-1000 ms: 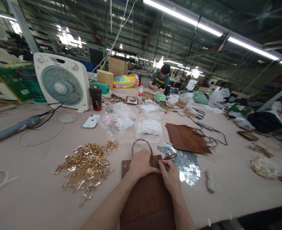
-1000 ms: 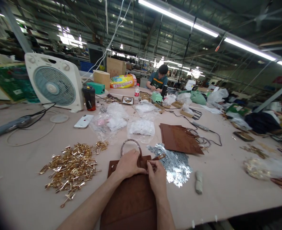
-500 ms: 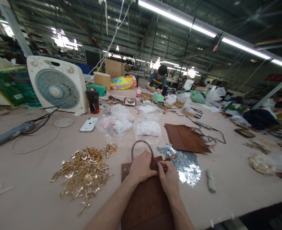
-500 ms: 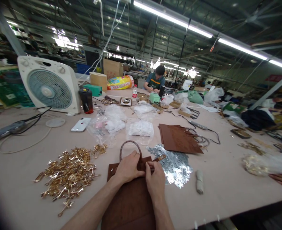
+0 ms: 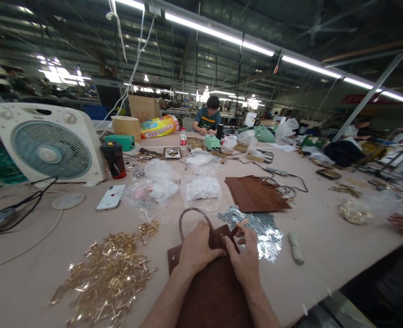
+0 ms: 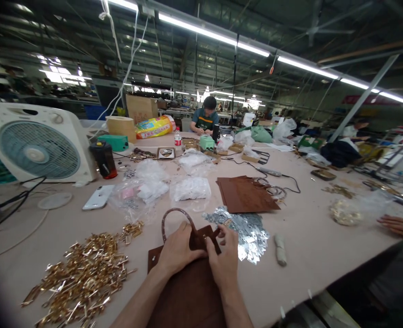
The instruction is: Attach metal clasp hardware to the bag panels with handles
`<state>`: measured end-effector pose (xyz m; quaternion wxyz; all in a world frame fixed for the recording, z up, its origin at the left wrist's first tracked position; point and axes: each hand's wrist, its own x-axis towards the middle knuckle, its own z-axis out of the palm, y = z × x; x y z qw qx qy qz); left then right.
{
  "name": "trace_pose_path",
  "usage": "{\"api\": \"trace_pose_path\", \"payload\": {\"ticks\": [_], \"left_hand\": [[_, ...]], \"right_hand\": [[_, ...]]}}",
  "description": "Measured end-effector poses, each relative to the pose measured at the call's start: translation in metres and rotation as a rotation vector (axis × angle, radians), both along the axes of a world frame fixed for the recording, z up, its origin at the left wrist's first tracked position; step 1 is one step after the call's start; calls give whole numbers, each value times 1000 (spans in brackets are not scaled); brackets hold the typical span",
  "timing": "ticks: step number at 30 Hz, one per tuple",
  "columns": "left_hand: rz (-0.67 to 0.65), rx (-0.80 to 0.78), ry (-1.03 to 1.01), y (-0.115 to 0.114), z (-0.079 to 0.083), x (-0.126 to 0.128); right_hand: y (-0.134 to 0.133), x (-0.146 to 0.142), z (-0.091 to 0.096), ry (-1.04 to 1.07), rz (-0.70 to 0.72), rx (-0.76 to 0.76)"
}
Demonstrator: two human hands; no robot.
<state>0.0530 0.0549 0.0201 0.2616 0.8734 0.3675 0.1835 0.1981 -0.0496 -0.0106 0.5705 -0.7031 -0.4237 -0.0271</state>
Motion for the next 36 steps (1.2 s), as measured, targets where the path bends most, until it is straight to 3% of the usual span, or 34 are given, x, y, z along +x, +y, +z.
{"api": "trace_pose_path", "payload": {"ticks": [2, 6, 9, 12, 15, 19, 23, 29, 33, 36], "left_hand": [[3, -4, -27, -1, 0, -1], [4, -5, -46, -4, 2, -1], [-7, -19, -56, -4, 7, -3], [-73, -58, -95, -4, 14, -9], [-167, -52, -160, -1, 22, -18], [-219, 69, -200, 4, 29, -32], [-209, 199, -201, 12, 29, -40], [-197, 263, -229, 23, 23, -45], [-193, 338, -372, 30, 15, -47], [-92, 398, -513, 32, 10, -46]], "right_hand": [[1, 0, -2, 106, -27, 39], [0, 2, -4, 375, 169, -25], [-1, 2, -2, 389, 271, -95], [-1, 2, 2, 425, 304, -62], [-1, 2, 5, 468, 300, -3], [-1, 5, 9, 487, 246, 37], [-2, 9, 11, 521, 206, 41], [-1, 14, 8, 524, 180, 82], [-1, 18, 4, 520, 178, 93], [-2, 19, 2, 527, 177, 95]]}}
